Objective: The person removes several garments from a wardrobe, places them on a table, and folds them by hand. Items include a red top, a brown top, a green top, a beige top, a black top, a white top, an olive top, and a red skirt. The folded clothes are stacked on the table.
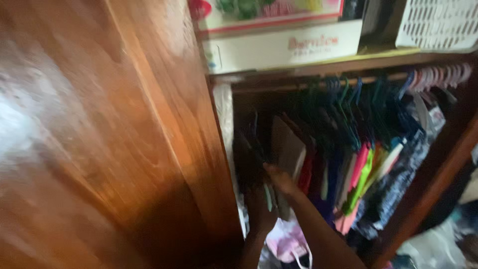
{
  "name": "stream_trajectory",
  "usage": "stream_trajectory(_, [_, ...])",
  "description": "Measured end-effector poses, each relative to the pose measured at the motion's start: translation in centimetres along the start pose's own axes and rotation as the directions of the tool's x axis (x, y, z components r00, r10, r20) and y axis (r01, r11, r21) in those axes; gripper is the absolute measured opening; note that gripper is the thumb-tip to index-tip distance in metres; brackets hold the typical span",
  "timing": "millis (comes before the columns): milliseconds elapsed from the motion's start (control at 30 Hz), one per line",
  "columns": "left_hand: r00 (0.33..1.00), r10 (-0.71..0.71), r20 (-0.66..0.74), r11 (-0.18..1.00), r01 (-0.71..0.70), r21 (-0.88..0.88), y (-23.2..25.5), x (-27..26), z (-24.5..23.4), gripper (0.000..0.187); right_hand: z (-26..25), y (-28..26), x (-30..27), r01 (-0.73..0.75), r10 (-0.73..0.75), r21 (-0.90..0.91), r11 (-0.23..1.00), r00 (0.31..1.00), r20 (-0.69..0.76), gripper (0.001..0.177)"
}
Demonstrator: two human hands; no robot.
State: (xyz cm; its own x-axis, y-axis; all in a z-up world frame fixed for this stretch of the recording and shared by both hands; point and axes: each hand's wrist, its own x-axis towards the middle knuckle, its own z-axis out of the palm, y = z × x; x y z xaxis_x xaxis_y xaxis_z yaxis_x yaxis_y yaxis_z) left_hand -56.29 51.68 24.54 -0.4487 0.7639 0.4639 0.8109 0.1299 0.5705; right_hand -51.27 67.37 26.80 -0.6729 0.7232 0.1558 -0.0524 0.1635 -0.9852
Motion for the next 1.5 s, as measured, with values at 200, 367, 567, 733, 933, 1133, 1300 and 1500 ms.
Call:
stream_trajectory(200, [0.976, 0.001, 0.218, 1.000, -0.003, 0.007, -1.8, -3.9, 5.8, 0.103, 1.0, 2.3, -9.1, -0.409, 0.361, -0.319, 0.855, 0.911, -0.199, 0.046])
stream_trajectory(367, [0.985, 0.045, 0.166, 0.998, -0.053, 0.042, -3.6, -8.0, 8.9, 0.104, 1.4, 6.2, -15.5, -0.204, 0.075, -0.380, 0.902, 0.942, -0.328, 0.048])
stream_trajectory(567, [0.945, -0.316, 0.081, 0.711, 0.292, -0.639, -4.2, -11.5, 10.6, 0.089, 0.3, 11.4, -21.5, -0.269, 0.228, -0.062, 0.961, 0.899, -0.374, 0.047])
stream_trajectory(733, [0.991, 0.134, 0.005, 0.977, -0.131, -0.168, -5.5, -16.2, 9.5, 0.073, 1.4, 12.9, -26.4, -0.379, 0.347, 0.006, 0.925, 0.842, -0.413, 0.047])
stream_trajectory(933, [0.927, 0.295, 0.233, 0.949, -0.255, -0.186, -4.9, -20.9, 3.1, 0.124, 4.4, 12.1, -33.3, -0.485, 0.417, -0.013, 0.874, 0.764, -0.492, 0.046])
stream_trajectory(1133, [0.810, 0.395, 0.433, 0.916, -0.312, -0.252, -4.6, -23.7, -2.1, 0.133, 8.7, 12.7, -39.2, -0.469, 0.282, -0.172, 0.866, 0.744, -0.606, 0.043])
stream_trajectory(1300, [0.689, 0.386, 0.614, 0.920, -0.334, -0.205, -4.9, -27.1, -5.5, 0.129, 11.8, 11.8, -43.5, -0.597, 0.394, -0.126, 0.793, 0.658, -0.642, 0.048])
stream_trajectory(1500, [0.535, 0.530, 0.658, 0.824, -0.507, -0.253, -4.0, -30.1, -8.5, 0.123, 15.7, 10.9, -50.4, -0.612, 0.515, 0.109, 0.783, 0.540, -0.666, 0.045])
